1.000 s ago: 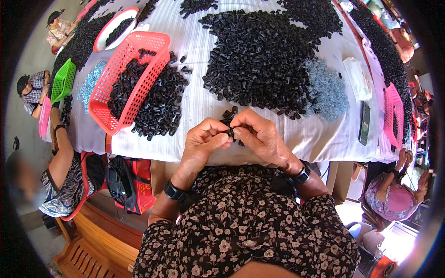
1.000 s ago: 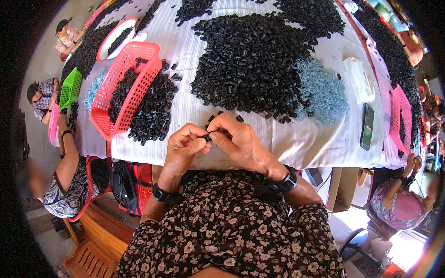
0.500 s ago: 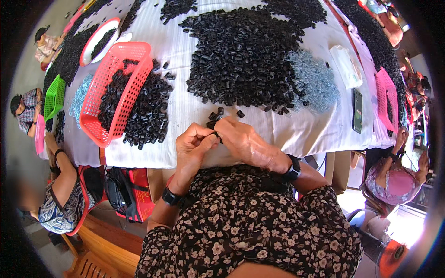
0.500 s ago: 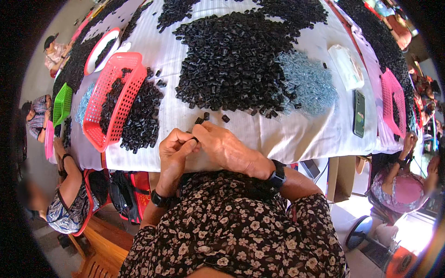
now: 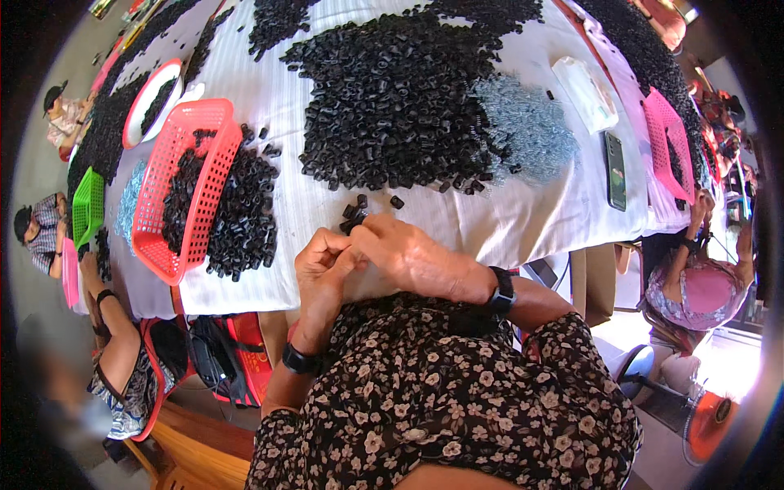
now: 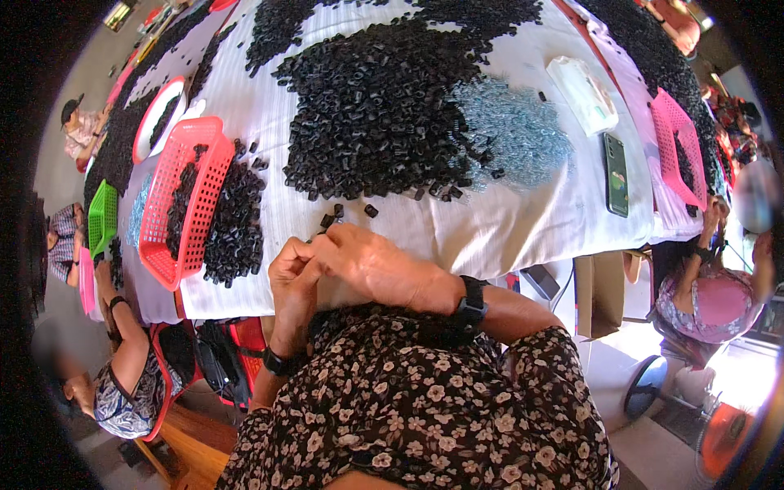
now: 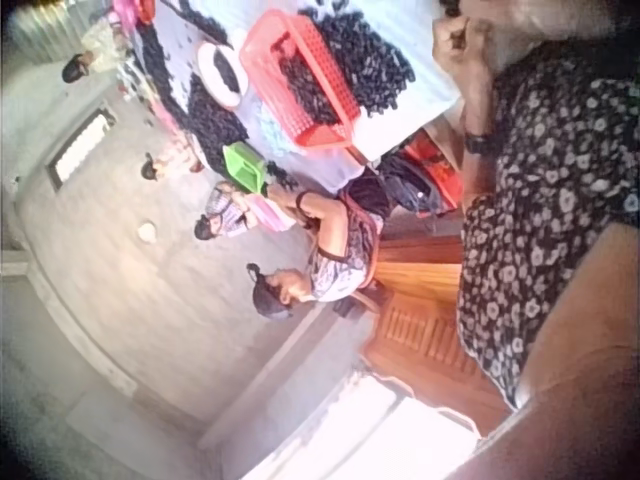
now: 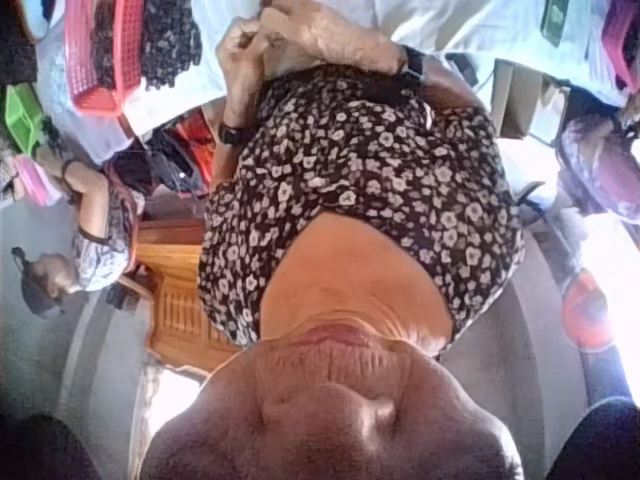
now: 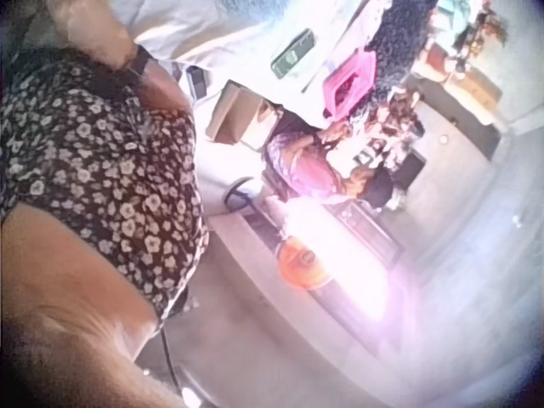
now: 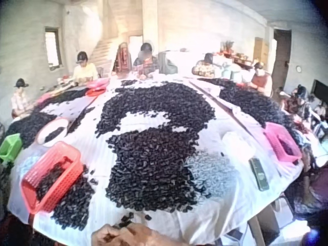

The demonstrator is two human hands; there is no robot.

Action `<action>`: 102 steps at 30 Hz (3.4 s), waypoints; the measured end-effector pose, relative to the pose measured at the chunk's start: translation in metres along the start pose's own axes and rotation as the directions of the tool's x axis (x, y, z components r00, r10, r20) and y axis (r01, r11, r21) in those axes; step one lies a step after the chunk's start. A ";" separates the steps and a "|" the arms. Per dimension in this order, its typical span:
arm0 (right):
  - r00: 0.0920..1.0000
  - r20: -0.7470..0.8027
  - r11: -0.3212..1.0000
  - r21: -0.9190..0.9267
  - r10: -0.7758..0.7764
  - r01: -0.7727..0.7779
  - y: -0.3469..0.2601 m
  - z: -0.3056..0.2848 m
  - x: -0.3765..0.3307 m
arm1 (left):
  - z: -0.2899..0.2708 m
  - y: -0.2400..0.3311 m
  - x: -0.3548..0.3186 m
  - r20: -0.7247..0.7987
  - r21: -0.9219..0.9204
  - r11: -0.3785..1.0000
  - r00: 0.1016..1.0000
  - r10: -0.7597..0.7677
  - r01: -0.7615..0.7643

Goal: The worker inspects, handles, and sorts small black plastic shoe components on an assembly table.

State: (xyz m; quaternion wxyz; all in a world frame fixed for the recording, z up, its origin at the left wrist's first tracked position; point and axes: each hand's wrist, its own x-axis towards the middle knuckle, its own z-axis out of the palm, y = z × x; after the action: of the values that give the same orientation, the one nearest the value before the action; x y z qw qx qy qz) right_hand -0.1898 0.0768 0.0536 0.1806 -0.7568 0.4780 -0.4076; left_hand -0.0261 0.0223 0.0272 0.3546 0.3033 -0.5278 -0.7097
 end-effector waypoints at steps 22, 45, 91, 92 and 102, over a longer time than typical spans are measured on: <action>0.980 -0.143 0.871 -0.489 -0.138 0.052 0.007 0.033 0.003 | 0.011 -0.025 -0.002 -0.242 0.078 0.991 0.962 0.128 -0.113; 0.986 -0.167 0.971 -0.235 0.002 -0.041 0.016 -0.013 -0.014 | 0.010 0.013 0.019 -0.252 0.110 0.991 0.963 0.097 -0.071; 0.760 -0.461 0.819 -0.113 0.458 -0.562 0.044 -0.044 -0.086 | 0.040 -0.009 0.076 0.699 0.709 0.026 0.707 0.109 -0.705; 0.759 -0.460 0.818 -0.110 0.461 -0.564 0.043 -0.044 -0.085 | 0.039 -0.010 0.078 0.699 0.709 0.026 0.707 0.106 -0.705; 0.792 -0.390 0.882 0.178 0.470 -0.435 0.034 -0.050 -0.064 | 0.019 0.020 0.067 0.380 0.471 0.812 0.910 0.165 -0.344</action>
State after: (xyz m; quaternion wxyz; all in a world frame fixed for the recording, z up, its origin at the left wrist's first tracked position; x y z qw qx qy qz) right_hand -0.2624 0.1224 0.0324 0.1951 -0.5062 0.6560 -0.5248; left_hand -0.0756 -0.0260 0.0475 0.2597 0.1945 -0.7890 -0.5218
